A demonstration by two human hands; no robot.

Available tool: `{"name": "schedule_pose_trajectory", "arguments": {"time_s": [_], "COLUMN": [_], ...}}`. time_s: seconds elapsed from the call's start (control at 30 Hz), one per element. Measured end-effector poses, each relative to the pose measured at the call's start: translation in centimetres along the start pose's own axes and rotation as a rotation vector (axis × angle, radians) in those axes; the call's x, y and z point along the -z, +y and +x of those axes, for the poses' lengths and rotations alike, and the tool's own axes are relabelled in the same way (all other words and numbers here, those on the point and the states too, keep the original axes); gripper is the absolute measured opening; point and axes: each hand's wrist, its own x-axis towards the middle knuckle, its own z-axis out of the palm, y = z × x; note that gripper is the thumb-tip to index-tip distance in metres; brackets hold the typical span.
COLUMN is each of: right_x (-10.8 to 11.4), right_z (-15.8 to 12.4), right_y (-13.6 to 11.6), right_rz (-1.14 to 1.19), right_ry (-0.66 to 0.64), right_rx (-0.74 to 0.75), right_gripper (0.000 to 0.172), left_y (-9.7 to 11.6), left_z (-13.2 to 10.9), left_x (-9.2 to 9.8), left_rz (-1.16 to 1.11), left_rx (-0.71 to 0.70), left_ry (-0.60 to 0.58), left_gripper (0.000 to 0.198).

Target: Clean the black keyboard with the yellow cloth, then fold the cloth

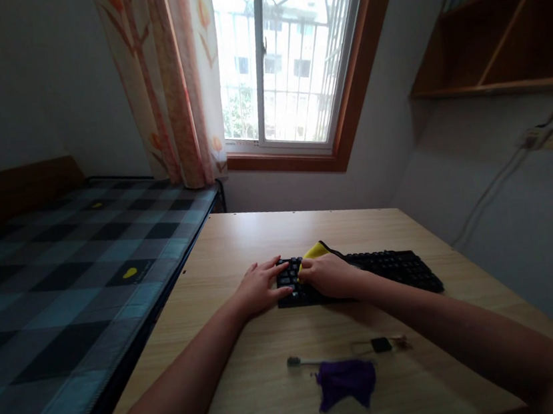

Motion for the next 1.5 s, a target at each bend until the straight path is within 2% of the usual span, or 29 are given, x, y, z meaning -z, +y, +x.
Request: {"name": "schedule_pose_trajectory", "arguments": {"time_s": [0.13, 0.27, 0.4, 0.57, 0.7, 0.9, 1.07, 1.17, 1.27, 1.37, 1.5], "right_x": [1.9, 3.2, 2.3, 0.3, -0.4, 0.0, -0.1, 0.2, 1.2, 2.1, 1.8], "right_z": [-0.9, -2.4, -2.9, -1.8, -1.3, -1.2, -0.8, -1.0, -1.6, -2.3, -2.8], "right_y": [0.8, 2.1, 2.3, 1.3, 1.3, 2.2, 1.5, 1.1, 1.6, 2.4, 2.7], "right_rz": [-0.056, -0.070, -0.031, 0.045, 0.072, 0.151, 0.085, 0.063, 0.034, -0.029, -0.068], "right_ry": [-0.048, 0.031, 0.059, 0.041, 0.020, 0.002, 0.040, 0.014, -0.031, -0.011, 0.028], "right_rx": [-0.003, -0.090, -0.108, -0.062, -0.052, 0.046, -0.051, -0.050, -0.047, -0.135, -0.194], "right_gripper": [0.022, 0.026, 0.027, 0.025, 0.025, 0.023, 0.024, 0.024, 0.026, 0.027, 0.028], "left_y": [0.1, 0.1, 0.0, -0.1, 0.0, 0.0, -0.1, -0.1, 0.0, 0.2, 0.4], "left_z": [0.0, -0.1, -0.1, 0.0, -0.1, 0.0, 0.0, -0.1, -0.1, -0.1, -0.2], "left_x": [0.1, 0.1, 0.1, -0.1, -0.1, 0.0, 0.0, -0.1, 0.0, 0.2, 0.4], "left_rz": [0.008, 0.003, 0.004, 0.002, 0.003, 0.012, -0.001, 0.010, 0.023, 0.023, 0.022], "left_rx": [0.007, 0.001, -0.006, -0.009, -0.005, -0.002, -0.009, -0.014, -0.009, -0.003, -0.003], "left_ry": [0.001, 0.000, 0.002, 0.006, 0.004, 0.018, -0.002, 0.003, 0.006, 0.000, -0.010], "left_gripper": [0.068, 0.067, 0.066, 0.067, 0.067, 0.066, 0.066, 0.065, 0.065, 0.066, 0.066]}}
